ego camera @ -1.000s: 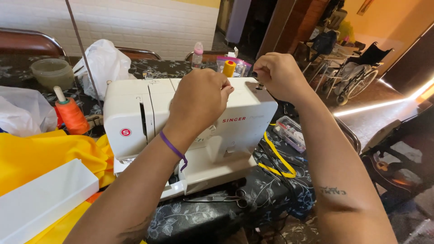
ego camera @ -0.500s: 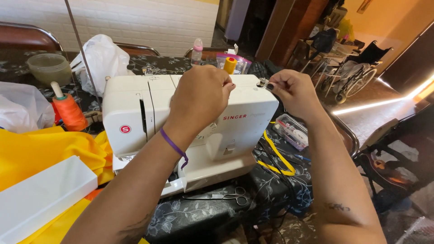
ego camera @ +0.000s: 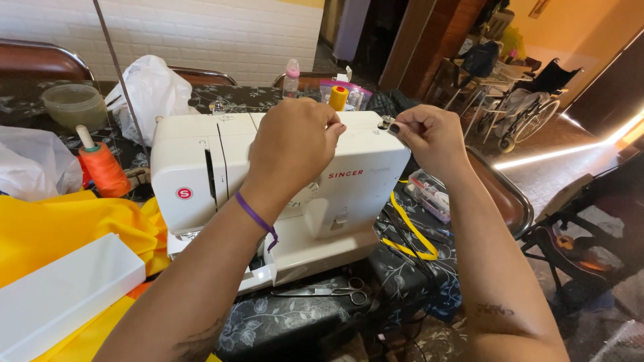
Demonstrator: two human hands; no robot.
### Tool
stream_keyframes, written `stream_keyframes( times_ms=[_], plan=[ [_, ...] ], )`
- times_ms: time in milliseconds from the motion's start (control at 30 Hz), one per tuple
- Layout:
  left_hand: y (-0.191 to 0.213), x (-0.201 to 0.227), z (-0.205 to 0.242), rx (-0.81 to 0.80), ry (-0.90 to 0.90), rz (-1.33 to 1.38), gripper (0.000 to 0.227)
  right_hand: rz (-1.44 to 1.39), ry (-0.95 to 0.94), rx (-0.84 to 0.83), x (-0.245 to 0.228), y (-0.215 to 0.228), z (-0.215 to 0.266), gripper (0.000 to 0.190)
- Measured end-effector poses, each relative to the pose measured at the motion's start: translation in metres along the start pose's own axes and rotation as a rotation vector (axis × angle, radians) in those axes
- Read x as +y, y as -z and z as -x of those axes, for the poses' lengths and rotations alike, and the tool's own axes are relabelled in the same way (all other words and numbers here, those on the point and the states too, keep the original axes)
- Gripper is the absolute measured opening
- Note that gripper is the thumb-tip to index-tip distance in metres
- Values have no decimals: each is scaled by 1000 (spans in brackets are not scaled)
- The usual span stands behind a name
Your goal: The person is replacing the bobbin in a sewing machine, which involves removing the bobbin case, inserting a new bobbin, and threading the machine.
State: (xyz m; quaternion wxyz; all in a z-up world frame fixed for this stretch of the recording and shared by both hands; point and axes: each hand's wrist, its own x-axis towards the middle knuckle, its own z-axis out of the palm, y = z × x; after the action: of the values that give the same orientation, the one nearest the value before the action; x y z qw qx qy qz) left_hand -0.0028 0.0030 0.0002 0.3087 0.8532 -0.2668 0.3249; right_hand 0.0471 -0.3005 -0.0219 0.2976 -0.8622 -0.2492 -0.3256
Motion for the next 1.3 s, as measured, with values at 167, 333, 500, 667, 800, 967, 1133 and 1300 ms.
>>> stream_keyframes(
  times_ms=[167,333,500,667,800,967,1133,1300],
  plan=[
    [-4,1,0,-17,21,-42,18,-26,10,12,-3,-1,2,6],
    [-8,0,-1,4,9,-138,16,-99,16,100,-12,-4,9,4],
    [-6,9,-2,-3,65,-226,14,-128,-3,206,-19,-7,26,7],
    [-8,8,-1,-1,53,-227,14,-166,-33,256,-16,-9,46,7],
    [-8,7,-1,-22,55,-244,14,-224,-49,266,-25,-8,63,7],
    [-12,4,-3,-36,56,-256,14,-231,-73,289,-38,-5,86,7],
    [-9,10,-2,-47,93,-248,14,-322,-204,293,-48,-8,113,5],
    [-10,9,-2,-35,78,-253,14,-378,-305,332,-22,-26,152,6]
  ],
)
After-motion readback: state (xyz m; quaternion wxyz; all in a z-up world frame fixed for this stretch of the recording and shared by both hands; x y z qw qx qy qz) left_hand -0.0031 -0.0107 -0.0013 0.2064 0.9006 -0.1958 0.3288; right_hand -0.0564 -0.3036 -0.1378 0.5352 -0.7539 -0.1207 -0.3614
